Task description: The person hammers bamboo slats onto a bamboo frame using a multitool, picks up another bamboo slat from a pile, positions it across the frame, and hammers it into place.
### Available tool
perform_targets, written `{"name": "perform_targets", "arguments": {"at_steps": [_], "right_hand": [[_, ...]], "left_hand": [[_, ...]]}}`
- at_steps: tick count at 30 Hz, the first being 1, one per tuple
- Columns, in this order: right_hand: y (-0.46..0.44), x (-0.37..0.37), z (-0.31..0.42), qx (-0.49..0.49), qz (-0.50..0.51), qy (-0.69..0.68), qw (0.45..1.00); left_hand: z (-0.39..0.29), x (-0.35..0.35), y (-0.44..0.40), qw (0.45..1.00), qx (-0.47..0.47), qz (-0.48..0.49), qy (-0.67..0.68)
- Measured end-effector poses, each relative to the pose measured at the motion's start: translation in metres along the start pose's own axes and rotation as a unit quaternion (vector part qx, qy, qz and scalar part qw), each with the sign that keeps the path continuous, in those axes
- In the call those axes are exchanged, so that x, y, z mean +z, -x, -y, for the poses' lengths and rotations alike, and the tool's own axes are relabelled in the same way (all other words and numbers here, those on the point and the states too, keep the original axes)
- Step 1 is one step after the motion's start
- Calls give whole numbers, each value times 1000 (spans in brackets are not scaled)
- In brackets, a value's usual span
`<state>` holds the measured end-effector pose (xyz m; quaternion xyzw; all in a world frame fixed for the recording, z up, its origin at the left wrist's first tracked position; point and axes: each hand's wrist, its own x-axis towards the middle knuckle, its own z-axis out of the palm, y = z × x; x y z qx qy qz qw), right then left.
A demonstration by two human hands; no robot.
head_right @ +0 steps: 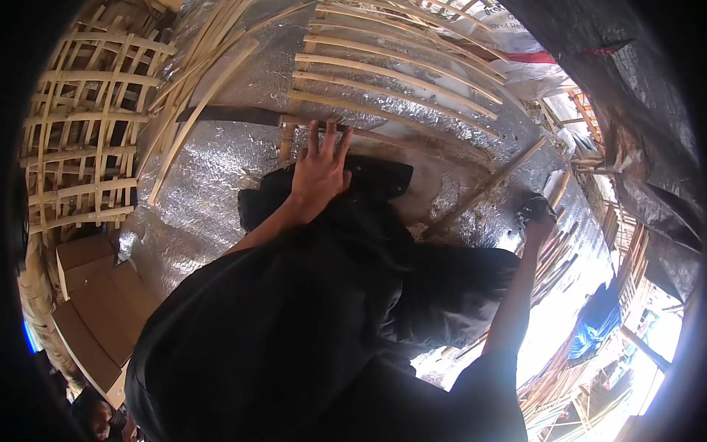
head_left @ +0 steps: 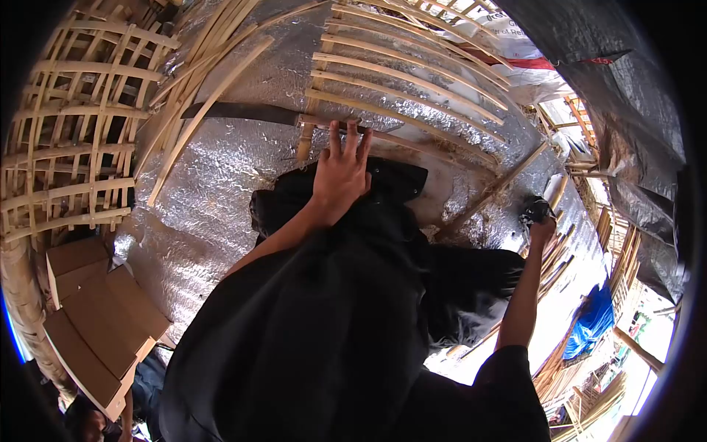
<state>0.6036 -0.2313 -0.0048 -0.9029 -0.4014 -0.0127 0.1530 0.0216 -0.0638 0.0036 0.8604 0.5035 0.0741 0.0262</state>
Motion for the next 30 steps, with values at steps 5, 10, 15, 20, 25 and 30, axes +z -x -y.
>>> {"name": "perform_targets", "arguments": {"at_steps": [5,10,15,20,25,30], "right_hand": [[1,16,34,24,-151,41,987],[44,-13,214,-87,-99,-57,990],[125,39,388,-229,155,-320,906],[154,80,507,-340,228,-434,802],[155,100,527,-405,249,-361,802],[157,99,530,-466,181,-312,808]], "left_hand": [[5,-3,-1,1000,-5,-10,29],[10,-10,0,996,-15,5,84],[12,-12,3,994,-19,6,110],[19,-1,11,986,-21,6,164],[23,1,12,979,-30,32,197],[24,9,16,979,-27,-6,200]]}}
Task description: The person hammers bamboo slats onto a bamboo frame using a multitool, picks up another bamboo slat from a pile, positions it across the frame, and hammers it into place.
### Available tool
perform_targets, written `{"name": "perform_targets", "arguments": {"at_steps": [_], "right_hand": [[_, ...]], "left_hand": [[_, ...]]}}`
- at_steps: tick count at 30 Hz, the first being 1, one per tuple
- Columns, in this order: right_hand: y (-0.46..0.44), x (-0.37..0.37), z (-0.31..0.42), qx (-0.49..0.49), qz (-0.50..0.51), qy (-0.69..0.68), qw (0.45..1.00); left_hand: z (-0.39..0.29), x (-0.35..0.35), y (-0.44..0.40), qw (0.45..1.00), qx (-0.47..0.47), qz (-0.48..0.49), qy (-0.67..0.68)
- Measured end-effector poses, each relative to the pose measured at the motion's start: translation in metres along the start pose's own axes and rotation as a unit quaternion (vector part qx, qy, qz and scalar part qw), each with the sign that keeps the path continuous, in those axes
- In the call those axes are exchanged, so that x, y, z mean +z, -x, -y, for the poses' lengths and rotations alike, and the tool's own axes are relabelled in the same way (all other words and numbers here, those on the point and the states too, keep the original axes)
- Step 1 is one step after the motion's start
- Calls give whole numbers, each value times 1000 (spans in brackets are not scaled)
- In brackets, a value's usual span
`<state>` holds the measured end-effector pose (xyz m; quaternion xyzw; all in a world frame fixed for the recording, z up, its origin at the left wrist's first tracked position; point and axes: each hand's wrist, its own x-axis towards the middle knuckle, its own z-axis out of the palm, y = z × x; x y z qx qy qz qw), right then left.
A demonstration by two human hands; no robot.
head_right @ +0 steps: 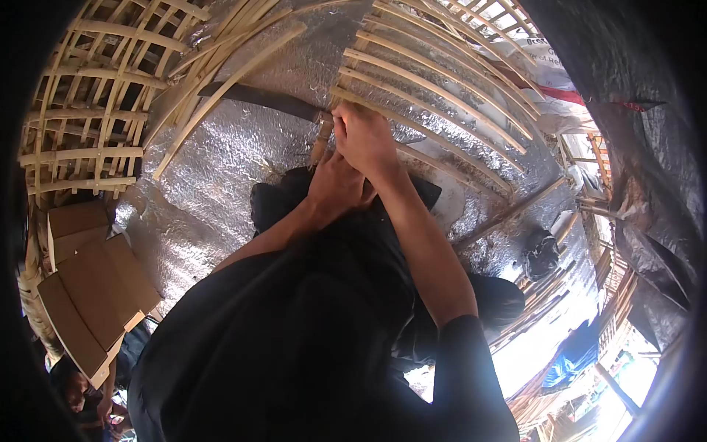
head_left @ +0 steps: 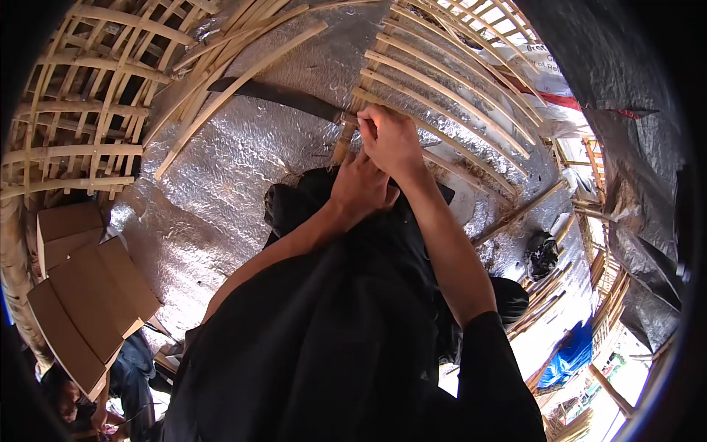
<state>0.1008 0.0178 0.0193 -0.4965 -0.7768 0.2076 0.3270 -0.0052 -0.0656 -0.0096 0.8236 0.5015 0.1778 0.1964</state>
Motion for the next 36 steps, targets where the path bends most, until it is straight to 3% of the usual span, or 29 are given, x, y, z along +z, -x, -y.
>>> {"name": "perform_targets", "arguments": {"at_steps": [10,18,22,25,28,32,36], "right_hand": [[4,10,9,-20,-5,120,993],[7,13,17,26,-4,146,989],[8,14,15,3,-11,141,990],[9,17,13,-12,-23,117,993],[10,17,17,-9,-24,102,994],[11,14,21,-4,-24,89,996],[11,12,17,-4,-66,66,996]], "left_hand": [[3,-7,0,999,-5,10,45],[21,-4,7,995,93,-19,-13],[22,-12,7,989,138,-45,5],[20,-46,24,995,66,-59,51],[50,-50,14,976,-53,-209,31],[68,-59,-24,954,-21,-287,84],[70,-44,-34,954,-56,-276,100]]}}
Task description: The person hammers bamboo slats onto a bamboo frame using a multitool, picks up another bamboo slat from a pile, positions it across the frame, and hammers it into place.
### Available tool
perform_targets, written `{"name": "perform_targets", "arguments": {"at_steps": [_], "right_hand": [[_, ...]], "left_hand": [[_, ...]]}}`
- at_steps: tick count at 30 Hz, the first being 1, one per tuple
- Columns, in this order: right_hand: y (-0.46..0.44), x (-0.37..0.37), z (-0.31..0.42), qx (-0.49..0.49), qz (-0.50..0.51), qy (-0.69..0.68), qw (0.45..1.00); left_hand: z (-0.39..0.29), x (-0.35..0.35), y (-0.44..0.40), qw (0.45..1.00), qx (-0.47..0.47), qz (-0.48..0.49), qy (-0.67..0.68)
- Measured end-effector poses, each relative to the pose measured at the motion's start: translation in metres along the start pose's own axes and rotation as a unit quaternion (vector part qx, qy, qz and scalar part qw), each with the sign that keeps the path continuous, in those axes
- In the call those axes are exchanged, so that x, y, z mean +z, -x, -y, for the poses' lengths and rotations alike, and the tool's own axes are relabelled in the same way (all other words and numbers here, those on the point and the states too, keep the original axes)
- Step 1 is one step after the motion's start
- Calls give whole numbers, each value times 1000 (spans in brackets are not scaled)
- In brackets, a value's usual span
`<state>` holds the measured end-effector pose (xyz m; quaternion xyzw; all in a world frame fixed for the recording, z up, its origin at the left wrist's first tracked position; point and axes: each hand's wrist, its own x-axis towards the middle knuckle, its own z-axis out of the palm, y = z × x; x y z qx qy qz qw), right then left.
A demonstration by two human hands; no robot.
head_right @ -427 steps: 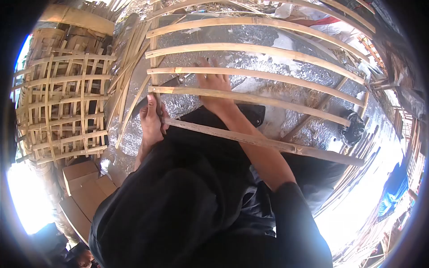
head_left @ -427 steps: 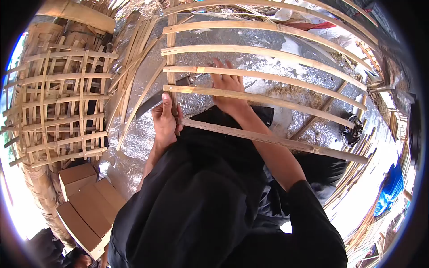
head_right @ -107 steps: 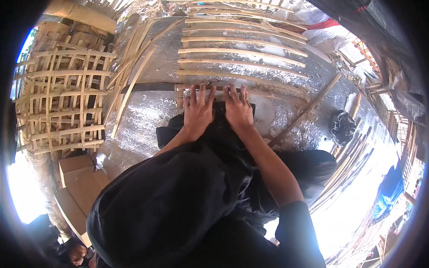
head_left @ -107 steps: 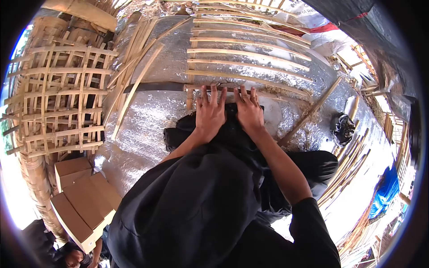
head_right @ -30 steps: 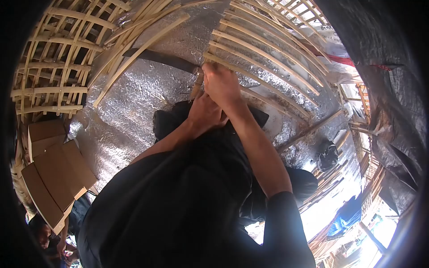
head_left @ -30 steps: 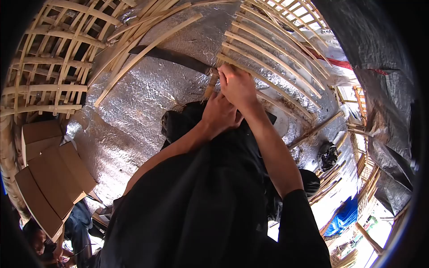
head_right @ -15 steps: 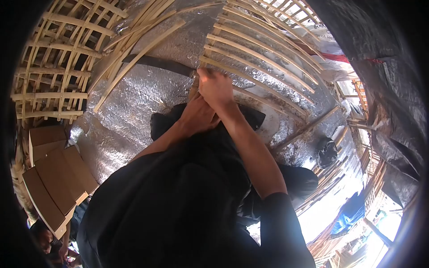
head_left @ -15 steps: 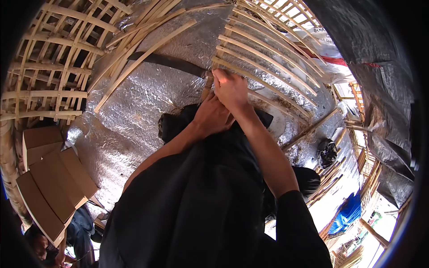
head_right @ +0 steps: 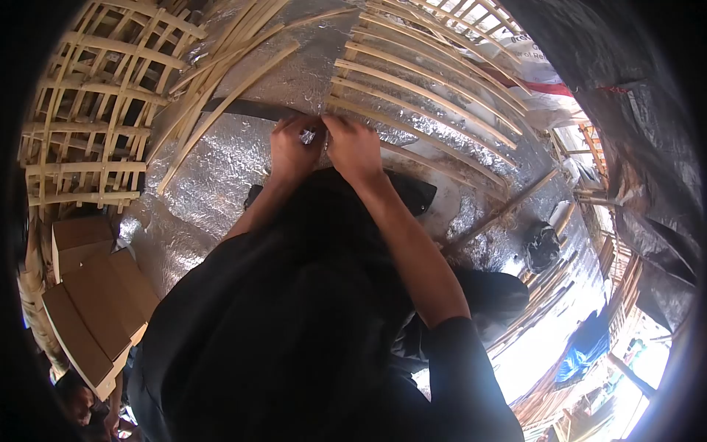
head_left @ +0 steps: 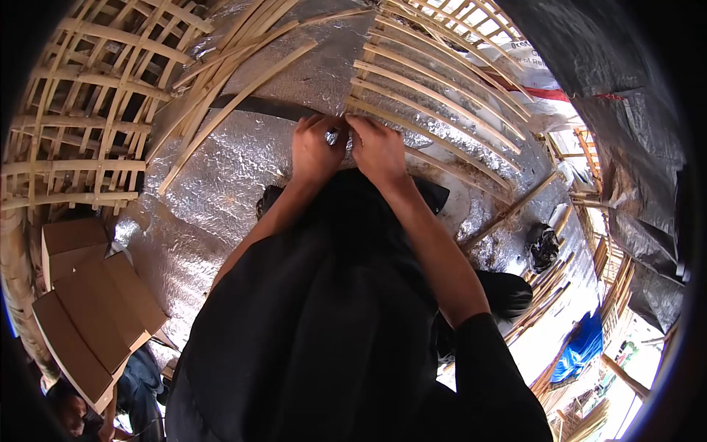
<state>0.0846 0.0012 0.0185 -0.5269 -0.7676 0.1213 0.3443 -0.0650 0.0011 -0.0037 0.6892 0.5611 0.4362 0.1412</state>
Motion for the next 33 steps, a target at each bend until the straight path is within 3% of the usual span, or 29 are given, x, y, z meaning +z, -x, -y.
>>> {"name": "perform_targets", "arguments": {"at_steps": [9,14,16,18,21,24,27,30,33], "right_hand": [[-1,-7,14,3,31,-1,1000],[17,-54,-8,127,-71,-67,987],[53,-82,-27,176,-8,-6,984],[92,-102,-32,241,164,-2,957],[128,-108,-22,165,193,140,957],[135,-89,-34,172,213,188,943],[125,-97,-46,163,236,132,949],[117,-116,-48,300,223,-100,922],[108,-117,-42,382,165,-154,896]], "left_hand": [[7,3,3,999,11,-8,-28],[3,4,-2,999,30,-25,-30],[7,7,-2,997,56,-31,-38],[11,10,0,996,73,-35,-42],[13,14,4,994,85,-37,-52],[11,11,6,991,100,-31,-78],[11,11,3,991,103,-27,-85],[11,11,9,991,100,-25,-86],[13,14,8,991,101,-28,-80]]}}
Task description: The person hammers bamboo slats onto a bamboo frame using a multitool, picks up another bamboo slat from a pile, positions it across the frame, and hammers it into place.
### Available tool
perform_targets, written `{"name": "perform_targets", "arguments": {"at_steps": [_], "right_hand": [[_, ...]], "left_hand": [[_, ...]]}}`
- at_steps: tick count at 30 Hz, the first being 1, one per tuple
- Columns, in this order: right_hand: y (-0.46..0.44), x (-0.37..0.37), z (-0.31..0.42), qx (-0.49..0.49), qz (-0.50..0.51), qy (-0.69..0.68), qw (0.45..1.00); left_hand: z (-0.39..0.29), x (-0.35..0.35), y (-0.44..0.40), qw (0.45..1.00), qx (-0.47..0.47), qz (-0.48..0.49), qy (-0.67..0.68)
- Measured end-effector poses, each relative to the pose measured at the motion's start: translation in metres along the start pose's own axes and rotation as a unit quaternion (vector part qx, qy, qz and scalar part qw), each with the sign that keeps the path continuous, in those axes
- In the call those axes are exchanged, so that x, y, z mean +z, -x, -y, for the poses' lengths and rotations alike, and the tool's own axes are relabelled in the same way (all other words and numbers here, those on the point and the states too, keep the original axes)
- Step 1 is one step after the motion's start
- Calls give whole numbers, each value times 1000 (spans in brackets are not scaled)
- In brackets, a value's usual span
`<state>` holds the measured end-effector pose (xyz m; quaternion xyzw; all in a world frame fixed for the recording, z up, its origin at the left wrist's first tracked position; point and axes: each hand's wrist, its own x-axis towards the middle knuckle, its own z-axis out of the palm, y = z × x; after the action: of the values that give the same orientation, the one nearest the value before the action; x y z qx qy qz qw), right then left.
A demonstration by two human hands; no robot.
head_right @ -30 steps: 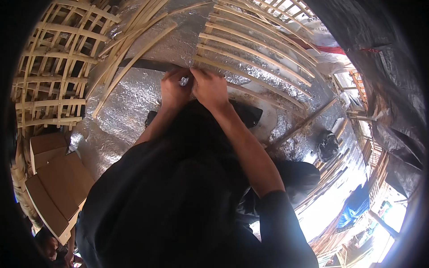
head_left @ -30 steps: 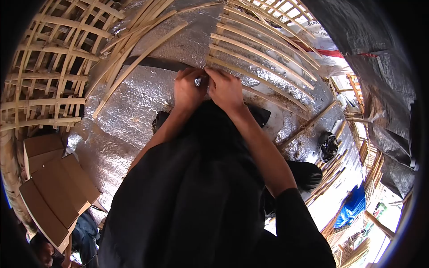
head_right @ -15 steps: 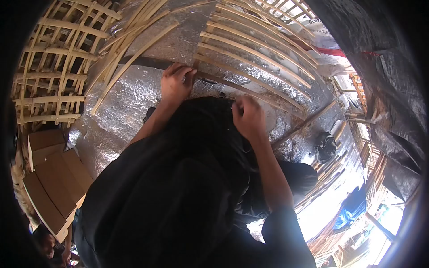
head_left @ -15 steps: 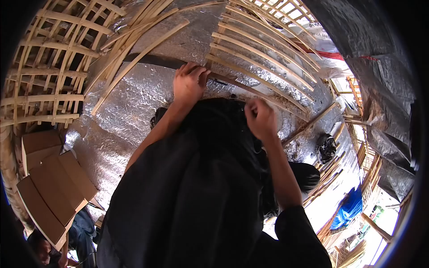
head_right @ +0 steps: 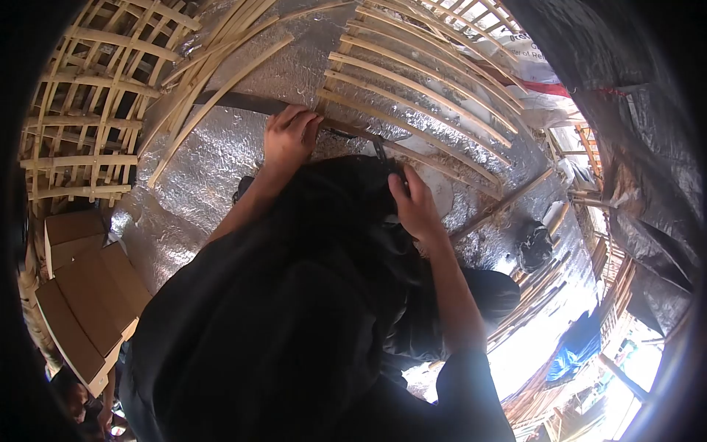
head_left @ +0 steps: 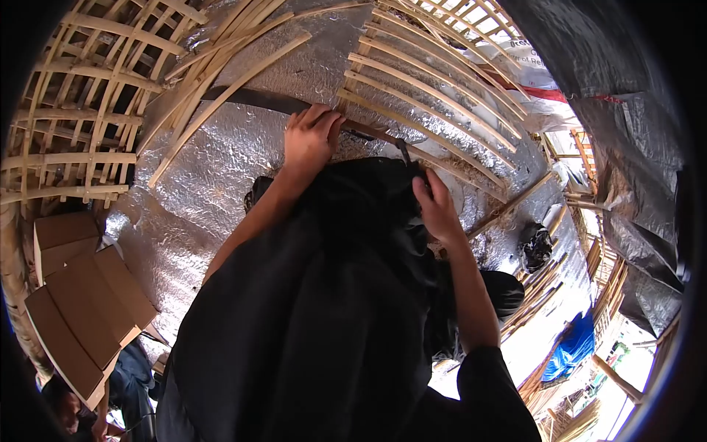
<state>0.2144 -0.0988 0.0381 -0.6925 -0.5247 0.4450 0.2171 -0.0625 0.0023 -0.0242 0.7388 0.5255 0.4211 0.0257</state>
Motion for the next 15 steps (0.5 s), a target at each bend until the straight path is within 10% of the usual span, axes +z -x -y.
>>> {"name": "perform_targets", "arguments": {"at_steps": [10,15], "right_hand": [[-20,49,94,-313,-114,141,932],[-16,53,110,-292,-152,19,944]], "left_hand": [[-1,-2,-6,999,4,-13,34],[0,-4,-2,999,-8,-9,39]]}}
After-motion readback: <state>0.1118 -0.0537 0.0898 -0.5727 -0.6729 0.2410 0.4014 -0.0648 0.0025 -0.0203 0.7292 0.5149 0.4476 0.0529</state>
